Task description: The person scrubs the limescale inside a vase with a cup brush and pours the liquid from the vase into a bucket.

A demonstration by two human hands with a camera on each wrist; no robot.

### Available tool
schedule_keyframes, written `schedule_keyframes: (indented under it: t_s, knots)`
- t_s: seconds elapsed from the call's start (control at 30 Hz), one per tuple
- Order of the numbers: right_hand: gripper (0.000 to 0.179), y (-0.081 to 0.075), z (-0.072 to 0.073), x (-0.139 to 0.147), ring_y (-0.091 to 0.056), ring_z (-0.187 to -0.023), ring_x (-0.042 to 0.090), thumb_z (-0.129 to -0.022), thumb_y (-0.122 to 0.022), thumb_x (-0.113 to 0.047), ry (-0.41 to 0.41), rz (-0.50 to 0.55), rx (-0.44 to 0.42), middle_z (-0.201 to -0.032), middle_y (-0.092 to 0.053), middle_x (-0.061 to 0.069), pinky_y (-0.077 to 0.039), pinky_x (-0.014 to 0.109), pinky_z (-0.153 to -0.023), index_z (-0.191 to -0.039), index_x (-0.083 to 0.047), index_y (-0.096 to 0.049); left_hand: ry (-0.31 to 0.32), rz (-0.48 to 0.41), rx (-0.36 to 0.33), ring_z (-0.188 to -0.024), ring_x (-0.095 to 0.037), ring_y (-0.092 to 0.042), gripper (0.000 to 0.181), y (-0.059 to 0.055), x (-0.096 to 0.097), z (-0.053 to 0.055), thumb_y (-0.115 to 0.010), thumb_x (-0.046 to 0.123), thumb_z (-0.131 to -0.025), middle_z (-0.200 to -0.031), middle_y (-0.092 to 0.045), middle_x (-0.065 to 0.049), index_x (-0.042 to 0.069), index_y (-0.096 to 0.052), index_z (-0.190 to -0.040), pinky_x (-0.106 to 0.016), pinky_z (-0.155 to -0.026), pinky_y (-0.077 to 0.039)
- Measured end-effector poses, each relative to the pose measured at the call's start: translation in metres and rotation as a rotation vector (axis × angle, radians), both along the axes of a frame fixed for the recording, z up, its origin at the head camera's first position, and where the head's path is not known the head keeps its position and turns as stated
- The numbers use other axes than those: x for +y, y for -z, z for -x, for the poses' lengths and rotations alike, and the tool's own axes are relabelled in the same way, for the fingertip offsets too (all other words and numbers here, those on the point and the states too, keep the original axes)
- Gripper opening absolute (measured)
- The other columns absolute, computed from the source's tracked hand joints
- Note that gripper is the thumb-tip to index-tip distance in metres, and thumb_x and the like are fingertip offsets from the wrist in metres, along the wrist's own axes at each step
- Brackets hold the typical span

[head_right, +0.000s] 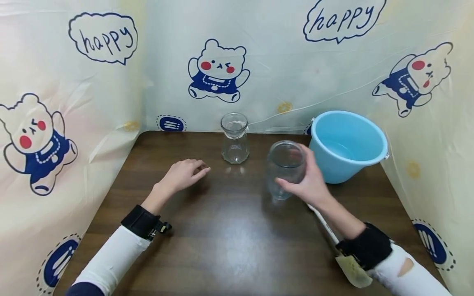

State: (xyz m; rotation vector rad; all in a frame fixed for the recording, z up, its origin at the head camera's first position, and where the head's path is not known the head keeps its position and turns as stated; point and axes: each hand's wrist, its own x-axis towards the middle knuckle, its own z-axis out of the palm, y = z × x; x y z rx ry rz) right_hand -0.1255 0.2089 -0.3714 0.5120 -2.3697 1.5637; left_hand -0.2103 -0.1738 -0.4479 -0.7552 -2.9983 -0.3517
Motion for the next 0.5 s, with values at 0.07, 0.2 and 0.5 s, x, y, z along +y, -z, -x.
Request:
schedule_keyframes:
  t_s: [0.07, 0.2, 0.5]
  knots:
    - [0.103, -0.003, -0.004, 0.022, -0.051, -0.119, 0.021, -0.061, -0.081, 0.011, 0.054, -0.028, 0.018, -0.134, -0.051, 0.015, -0.04, 0.012, -0.095, -0.148, -0.009, -0.031, 0.012, -0.007, 0.004, -0.08, -0.02, -0.063, 0.047, 0.001, 0.001, 0.002, -0.05, 0.048, -0.097, -0.092, -0.072, -0.006, 0.008, -0.07, -0.112, -0.041, -0.071, -0.055]
    - [0.102, -0.018, -0.018, 0.06, -0.053, -0.115, 0.008, -0.066, -0.08, 0.009, 0.175, -0.094, 0.01, -0.136, -0.052, 0.007, -0.042, 0.009, -0.09, -0.15, -0.019, -0.03, 0.019, -0.021, -0.008, -0.079, -0.019, -0.063, 0.044, 0.001, -0.001, 0.004, -0.053, 0.045, -0.096, -0.092, -0.072, -0.005, 0.009, -0.07, -0.113, -0.04, -0.07, -0.055]
    - [0.087, -0.056, -0.038, 0.134, -0.048, -0.109, 0.003, -0.077, -0.074, 0.002, 0.506, -0.097, -0.092, -0.127, -0.049, -0.015, -0.039, 0.013, -0.092, -0.149, -0.025, -0.031, 0.016, -0.036, -0.05, -0.082, -0.018, -0.062, 0.04, -0.001, -0.004, 0.005, -0.056, 0.042, -0.095, -0.094, -0.071, -0.004, 0.009, -0.07, -0.115, -0.041, -0.072, -0.055]
